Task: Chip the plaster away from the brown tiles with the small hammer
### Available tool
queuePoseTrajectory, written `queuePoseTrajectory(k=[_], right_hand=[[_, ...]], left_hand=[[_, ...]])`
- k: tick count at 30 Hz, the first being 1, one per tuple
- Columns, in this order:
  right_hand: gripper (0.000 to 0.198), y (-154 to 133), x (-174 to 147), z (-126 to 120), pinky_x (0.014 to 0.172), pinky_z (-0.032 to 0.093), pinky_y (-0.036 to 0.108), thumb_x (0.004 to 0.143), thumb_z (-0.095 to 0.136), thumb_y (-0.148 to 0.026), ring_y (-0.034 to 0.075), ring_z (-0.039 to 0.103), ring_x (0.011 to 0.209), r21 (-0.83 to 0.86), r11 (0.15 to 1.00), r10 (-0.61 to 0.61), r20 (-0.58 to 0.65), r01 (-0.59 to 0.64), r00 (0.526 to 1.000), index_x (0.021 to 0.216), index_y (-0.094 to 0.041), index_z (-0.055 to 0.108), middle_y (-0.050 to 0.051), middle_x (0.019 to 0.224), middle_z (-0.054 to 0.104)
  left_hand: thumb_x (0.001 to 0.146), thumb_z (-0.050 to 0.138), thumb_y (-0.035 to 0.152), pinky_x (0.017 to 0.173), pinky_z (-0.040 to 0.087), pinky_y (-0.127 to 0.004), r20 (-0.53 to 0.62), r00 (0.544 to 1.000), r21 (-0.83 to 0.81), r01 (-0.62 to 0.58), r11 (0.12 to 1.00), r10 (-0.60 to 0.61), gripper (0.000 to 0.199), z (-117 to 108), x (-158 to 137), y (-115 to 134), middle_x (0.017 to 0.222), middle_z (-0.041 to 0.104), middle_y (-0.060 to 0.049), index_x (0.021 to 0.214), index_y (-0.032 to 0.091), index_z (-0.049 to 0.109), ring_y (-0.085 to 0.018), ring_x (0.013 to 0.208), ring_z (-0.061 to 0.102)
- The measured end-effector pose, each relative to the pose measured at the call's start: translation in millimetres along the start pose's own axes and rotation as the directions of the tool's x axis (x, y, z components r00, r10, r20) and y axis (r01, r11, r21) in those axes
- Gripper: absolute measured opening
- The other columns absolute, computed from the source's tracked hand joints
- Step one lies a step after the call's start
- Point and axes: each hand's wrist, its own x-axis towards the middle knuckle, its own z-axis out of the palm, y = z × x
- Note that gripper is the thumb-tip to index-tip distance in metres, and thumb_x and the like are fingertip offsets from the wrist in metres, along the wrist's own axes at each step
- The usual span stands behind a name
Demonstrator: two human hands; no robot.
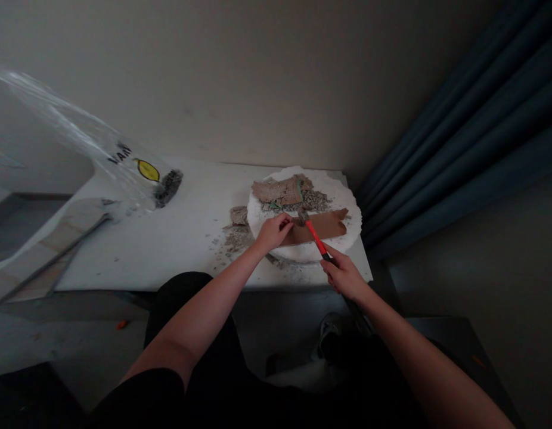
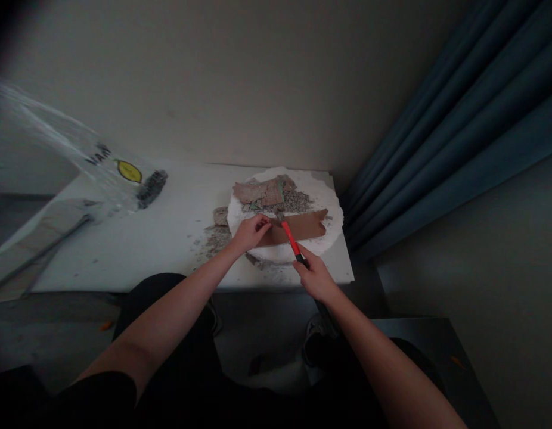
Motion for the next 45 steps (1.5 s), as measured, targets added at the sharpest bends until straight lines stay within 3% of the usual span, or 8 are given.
queuePoseTrajectory(k=[16,21,27,31,36,45], right_hand=[[0.067,0.1,2.3,-0.2,0.037,0.029,0.019,0.086,0.055,-0.033,0.007,0.035,0.039,0.018,1.000,0.021,0.002,-0.021,1.000,0.149,-0.018,0.040,-0.010,0.055,0.040],[0.064,-15.4,-3.7,2.6,0.033,0.026,0.018,0.086,0.056,-0.033,0.006,0.033,0.037,0.082,0.996,0.033,0.006,-0.034,0.999,0.148,-0.019,0.042,-0.010,0.056,0.039],[0.068,-36.0,-16.6,8.7,0.030,0.028,0.017,0.088,0.055,-0.034,0.006,0.036,0.037,0.217,0.976,-0.009,0.034,0.001,0.999,0.152,-0.023,0.034,-0.009,0.062,0.043],[0.067,-38.4,-16.4,10.9,0.030,0.029,0.017,0.088,0.056,-0.032,0.006,0.035,0.036,0.187,0.982,0.012,0.070,-0.025,0.997,0.151,-0.022,0.036,-0.009,0.060,0.042],[0.068,-37.4,-16.1,11.3,0.030,0.029,0.017,0.089,0.054,-0.032,0.005,0.036,0.036,0.196,0.980,-0.023,0.026,0.018,0.999,0.153,-0.022,0.033,-0.008,0.062,0.044],[0.066,-39.0,-17.4,7.6,0.033,0.030,0.017,0.090,0.055,-0.032,0.006,0.037,0.038,0.179,0.983,-0.038,0.027,0.032,0.999,0.152,-0.021,0.035,-0.009,0.061,0.043]], left_hand=[[0.088,0.052,0.034,0.074,0.048,-0.028,-0.004,0.999,0.042,-0.036,0.998,0.036,0.019,1.3,-1.3,-2.9,0.081,0.069,-0.002,0.095,0.019,0.063,-0.015,0.074,0.062],[0.085,0.056,0.030,0.074,0.049,-0.028,-0.014,0.999,0.013,-0.042,0.999,0.042,0.017,5.9,-1.5,-7.6,0.086,0.070,-0.002,0.098,0.020,0.060,-0.014,0.075,0.064],[0.082,0.062,0.029,0.070,0.048,-0.026,-0.071,0.997,-0.050,-0.017,0.999,0.014,0.032,9.7,-3.2,-7.7,0.090,0.071,-0.002,0.110,0.021,0.050,-0.013,0.075,0.064],[0.079,0.064,0.024,0.066,0.045,-0.024,-0.091,0.996,-0.079,-0.019,0.997,0.012,0.041,12.0,-3.4,-7.7,0.088,0.071,-0.001,0.115,0.021,0.044,-0.011,0.070,0.062],[0.078,0.064,0.023,0.062,0.042,-0.023,-0.102,0.995,-0.119,-0.022,0.993,0.010,0.047,14.4,-3.5,-9.5,0.085,0.070,0.001,0.118,0.022,0.040,-0.009,0.063,0.057],[0.078,0.064,0.024,0.060,0.040,-0.024,-0.116,0.993,-0.134,-0.013,0.991,-0.002,0.050,16.4,-3.7,-10.2,0.082,0.069,0.002,0.121,0.021,0.039,-0.008,0.059,0.054]])
